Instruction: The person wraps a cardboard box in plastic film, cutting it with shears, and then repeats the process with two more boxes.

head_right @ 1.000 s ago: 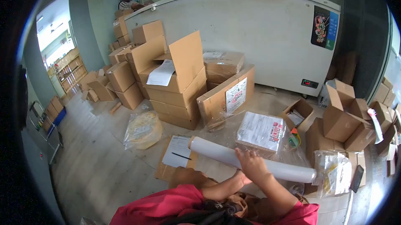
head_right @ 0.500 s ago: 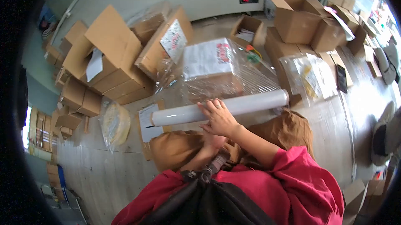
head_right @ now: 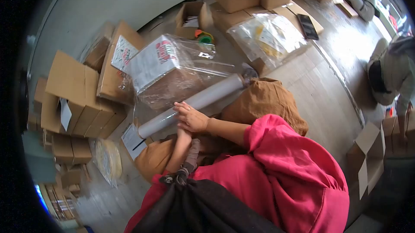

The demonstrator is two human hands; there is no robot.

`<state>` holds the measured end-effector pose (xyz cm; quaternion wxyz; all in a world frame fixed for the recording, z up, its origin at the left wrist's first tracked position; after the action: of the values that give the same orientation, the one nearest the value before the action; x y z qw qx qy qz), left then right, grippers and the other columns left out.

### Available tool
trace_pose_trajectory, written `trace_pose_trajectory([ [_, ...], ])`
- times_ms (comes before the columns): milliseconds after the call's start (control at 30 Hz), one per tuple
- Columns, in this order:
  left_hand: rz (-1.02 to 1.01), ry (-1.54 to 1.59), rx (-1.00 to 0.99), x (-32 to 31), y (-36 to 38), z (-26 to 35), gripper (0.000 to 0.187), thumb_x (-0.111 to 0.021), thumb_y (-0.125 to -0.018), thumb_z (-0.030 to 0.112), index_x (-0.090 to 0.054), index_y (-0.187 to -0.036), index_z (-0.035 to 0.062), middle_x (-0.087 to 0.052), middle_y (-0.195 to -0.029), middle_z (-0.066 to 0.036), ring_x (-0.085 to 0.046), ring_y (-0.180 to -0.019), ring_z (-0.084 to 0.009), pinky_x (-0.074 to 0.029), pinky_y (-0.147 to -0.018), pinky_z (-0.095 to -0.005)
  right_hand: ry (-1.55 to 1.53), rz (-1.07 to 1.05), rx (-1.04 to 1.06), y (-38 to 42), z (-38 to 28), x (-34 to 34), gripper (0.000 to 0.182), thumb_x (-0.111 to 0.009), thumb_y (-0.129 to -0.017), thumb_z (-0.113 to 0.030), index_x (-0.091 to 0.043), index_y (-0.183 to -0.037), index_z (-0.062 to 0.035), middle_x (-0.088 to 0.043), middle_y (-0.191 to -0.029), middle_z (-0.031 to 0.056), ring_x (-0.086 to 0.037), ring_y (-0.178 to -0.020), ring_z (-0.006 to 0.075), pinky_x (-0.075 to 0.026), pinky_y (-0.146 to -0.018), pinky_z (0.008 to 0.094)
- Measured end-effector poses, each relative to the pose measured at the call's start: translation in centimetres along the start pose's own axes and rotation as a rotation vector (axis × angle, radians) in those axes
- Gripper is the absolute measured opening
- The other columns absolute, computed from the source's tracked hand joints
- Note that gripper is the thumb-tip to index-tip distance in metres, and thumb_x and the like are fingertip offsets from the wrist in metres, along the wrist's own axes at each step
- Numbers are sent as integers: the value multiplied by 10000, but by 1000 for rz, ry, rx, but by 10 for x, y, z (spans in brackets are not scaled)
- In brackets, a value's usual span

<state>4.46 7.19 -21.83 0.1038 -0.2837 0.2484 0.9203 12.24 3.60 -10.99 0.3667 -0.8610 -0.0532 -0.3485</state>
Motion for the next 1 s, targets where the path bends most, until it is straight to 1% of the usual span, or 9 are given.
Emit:
trace_pose_trajectory([
  [100, 76, -194, 26, 33, -32, -9, 635, -334, -861, 565, -373, -1245, 61, -517, -1151, -92, -522, -942, -179, -403, -832, -386, -267, -157, -257, 8, 14, 28, 267, -567, -771, -189, -584, -988, -36, -496, -1007, 147, -465, -1023, 322, -412, -858, 404],
  [233, 312, -404, 285, 17, 1, 2, 696, -407, -805, 624, -413, -1211, 59, -571, -1044, -94, -539, -784, -142, -413, -718, -339, 76, 62, -79, 37, 18, 179, 273, -569, -659, -71, -607, -929, -47, -548, -793, 100, -544, -801, 275, -460, -712, 359],
  [367, 43, -950, 182, -8, 3, -23, 686, -448, -805, 595, -480, -1132, -8, -592, -1011, -118, -540, -926, -208, -423, -801, -338, 330, 473, -777, 185, 72, 318, 148, -542, -717, -54, -620, -839, -85, -571, -763, 105, -543, -729, 291, -448, -607, 369],
  [433, -251, -1266, 15, -21, -1, -49, 621, -451, -828, 538, -504, -1124, -5, -590, -1038, -137, -539, -986, -227, -419, -834, -330, 630, 359, -1122, 300, 82, 318, 99, -521, -749, -29, -604, -790, -64, -560, -770, 110, -545, -695, 290, -437, -626, 340],
  [500, -460, -1848, 53, -26, 6, -72, 478, -452, -863, 415, -526, -1124, 21, -583, -1064, -161, -543, -1013, -208, -412, -850, -299, 714, 41, -1202, 375, 57, 267, 110, -504, -758, -102, -592, -824, -97, -566, -921, 103, -521, -877, 282, -409, -663, 375],
  [633, -518, -1612, 260, 9, -5, -96, 402, -461, -862, 343, -543, -1118, 45, -579, -1065, -178, -557, -1000, -216, -411, -852, -291, 919, -441, -1220, 465, 22, 130, 487, -413, -817, -226, -386, -1283, -85, -285, -1376, 121, -201, -1292, 285, -163, -1041, 475],
  [700, -522, -1431, 306, 11, -5, -99, 385, -462, -860, 344, -570, -1055, 30, -588, -1014, -191, -565, -969, -260, -420, -831, -311, 902, -70, -1017, 470, 40, 115, 480, -439, -799, -225, -418, -1259, -91, -339, -1334, 134, -238, -1266, 300, -202, -1022, 464],
  [900, -424, -1545, 133, 1, 6, -86, 388, -461, -856, 380, -577, -994, 37, -593, -924, -212, -563, -922, -322, -429, -789, -365, 890, 62, -1169, 409, 55, 175, 450, -447, -795, -220, -453, -1225, -90, -407, -1254, 143, -319, -1200, 301, -237, -995, 452],
  [1000, -401, -1605, 76, -17, 18, -75, 411, -458, -850, 407, -570, -1000, 40, -586, -944, -222, -545, -942, -358, -425, -795, -390, 423, 345, -1176, 438, 62, 186, 398, -456, -795, -223, -489, -1165, -80, -455, -1162, 147, -380, -1118, 299, -274, -955, 439],
])
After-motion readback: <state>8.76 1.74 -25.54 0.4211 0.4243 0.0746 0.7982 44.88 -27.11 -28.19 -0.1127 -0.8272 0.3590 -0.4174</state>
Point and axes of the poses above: each hand's wrist, its own y-axis away from the middle knuckle, its own x-axis out of the back of the hand, z = x × y, the point moved 5 cm from there along -y, towards the middle knuckle
